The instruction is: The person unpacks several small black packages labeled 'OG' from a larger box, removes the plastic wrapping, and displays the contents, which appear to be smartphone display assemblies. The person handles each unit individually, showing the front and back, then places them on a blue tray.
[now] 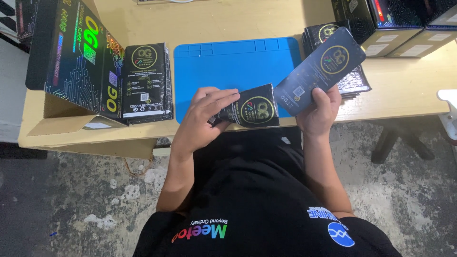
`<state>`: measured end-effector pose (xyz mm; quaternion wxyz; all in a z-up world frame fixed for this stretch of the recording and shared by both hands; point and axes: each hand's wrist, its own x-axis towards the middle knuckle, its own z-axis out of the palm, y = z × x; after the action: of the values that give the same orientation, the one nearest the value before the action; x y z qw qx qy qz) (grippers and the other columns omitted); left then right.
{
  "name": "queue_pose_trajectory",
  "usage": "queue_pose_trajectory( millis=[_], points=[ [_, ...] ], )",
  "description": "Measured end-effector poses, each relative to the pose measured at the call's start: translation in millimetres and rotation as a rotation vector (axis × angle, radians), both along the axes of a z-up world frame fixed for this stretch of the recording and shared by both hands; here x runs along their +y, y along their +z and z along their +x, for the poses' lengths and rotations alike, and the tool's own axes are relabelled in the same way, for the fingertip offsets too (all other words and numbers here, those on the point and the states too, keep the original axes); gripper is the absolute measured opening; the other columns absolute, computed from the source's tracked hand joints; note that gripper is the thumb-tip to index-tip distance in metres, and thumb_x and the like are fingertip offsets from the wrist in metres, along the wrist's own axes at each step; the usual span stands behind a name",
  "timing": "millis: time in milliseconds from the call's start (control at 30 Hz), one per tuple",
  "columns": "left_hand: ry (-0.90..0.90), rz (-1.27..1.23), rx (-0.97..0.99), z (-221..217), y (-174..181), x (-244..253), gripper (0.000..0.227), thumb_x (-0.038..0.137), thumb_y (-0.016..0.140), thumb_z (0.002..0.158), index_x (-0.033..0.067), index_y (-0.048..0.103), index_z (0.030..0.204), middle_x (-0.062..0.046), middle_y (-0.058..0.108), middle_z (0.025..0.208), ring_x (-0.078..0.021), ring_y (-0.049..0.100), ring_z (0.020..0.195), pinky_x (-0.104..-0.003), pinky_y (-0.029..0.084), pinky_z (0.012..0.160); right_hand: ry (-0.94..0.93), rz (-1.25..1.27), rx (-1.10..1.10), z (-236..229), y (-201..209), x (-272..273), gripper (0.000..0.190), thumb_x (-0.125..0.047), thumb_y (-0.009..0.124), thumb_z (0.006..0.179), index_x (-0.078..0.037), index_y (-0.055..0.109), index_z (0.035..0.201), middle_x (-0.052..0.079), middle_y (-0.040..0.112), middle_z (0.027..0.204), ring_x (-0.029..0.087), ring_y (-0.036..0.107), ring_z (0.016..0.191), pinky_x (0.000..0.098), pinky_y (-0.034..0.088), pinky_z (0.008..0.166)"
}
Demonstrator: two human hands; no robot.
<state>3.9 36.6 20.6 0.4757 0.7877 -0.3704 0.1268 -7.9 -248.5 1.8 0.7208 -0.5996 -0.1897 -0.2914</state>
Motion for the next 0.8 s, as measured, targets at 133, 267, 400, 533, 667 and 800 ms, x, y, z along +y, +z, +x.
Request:
queue_pose_trajectory(
  millis=[133,267,400,533,667,800],
  points=[
    [-0.005,0.006,-0.001,3,-7,0,0.081,-0.002,0.091,0.070,0.0297,0.067,0.140,0.003,0.067,0.139,-0.0299,0.057,0.125,-0.050,0.045,0.103,0.000,-0.012,-0.001,0,-3,-2,0.010,-0.011,0.051,0.098,-0.012,0.059,0.103,-0.001,0.059,0.071,0.008,0.057,0.061,0.0261,0.050,0.067],
    [-0.028,0.060,-0.094,2,-5,0,0.096,0.010,0.096,0.070,0.0265,0.053,0.154,-0.006,0.053,0.154,-0.0380,0.053,0.129,-0.056,0.044,0.106,0.009,-0.036,-0.006,1,-4,-2,0.011,-0.009,0.051,0.097,-0.010,0.060,0.103,-0.001,0.058,0.068,0.008,0.056,0.058,0.0258,0.049,0.065],
    [-0.047,0.132,-0.115,1,-4,3,0.103,0.019,0.098,0.065,0.0292,0.050,0.156,-0.011,0.046,0.157,-0.0427,0.050,0.130,-0.061,0.043,0.106,0.011,-0.080,-0.028,7,-20,-9,0.012,-0.007,0.051,0.098,-0.007,0.061,0.105,0.001,0.058,0.069,0.011,0.057,0.060,0.0286,0.050,0.068],
    [-0.015,0.180,-0.170,2,-8,3,0.101,0.028,0.098,0.066,0.0320,0.052,0.155,-0.007,0.043,0.159,-0.0389,0.050,0.128,-0.056,0.045,0.102,0.000,-0.082,0.044,-2,-16,-6,0.013,-0.003,0.051,0.098,-0.007,0.060,0.107,0.001,0.058,0.077,0.010,0.055,0.067,0.0299,0.050,0.074],
    [0.008,0.207,-0.186,0,-6,2,0.099,0.030,0.098,0.063,0.0333,0.055,0.152,-0.006,0.045,0.157,-0.0373,0.052,0.124,-0.055,0.045,0.101,-0.013,-0.037,0.080,-6,0,8,0.016,-0.002,0.048,0.100,-0.009,0.059,0.108,-0.001,0.058,0.080,0.009,0.055,0.070,0.0270,0.048,0.075],
    [0.020,0.209,-0.188,1,-10,3,0.101,0.034,0.099,0.064,0.0343,0.052,0.154,-0.005,0.043,0.158,-0.0359,0.052,0.124,-0.053,0.046,0.101,-0.059,-0.090,0.106,4,-40,-15,0.017,0.005,0.049,0.097,-0.005,0.060,0.106,0.001,0.055,0.075,0.010,0.052,0.063,0.0285,0.049,0.072]
  ],
)
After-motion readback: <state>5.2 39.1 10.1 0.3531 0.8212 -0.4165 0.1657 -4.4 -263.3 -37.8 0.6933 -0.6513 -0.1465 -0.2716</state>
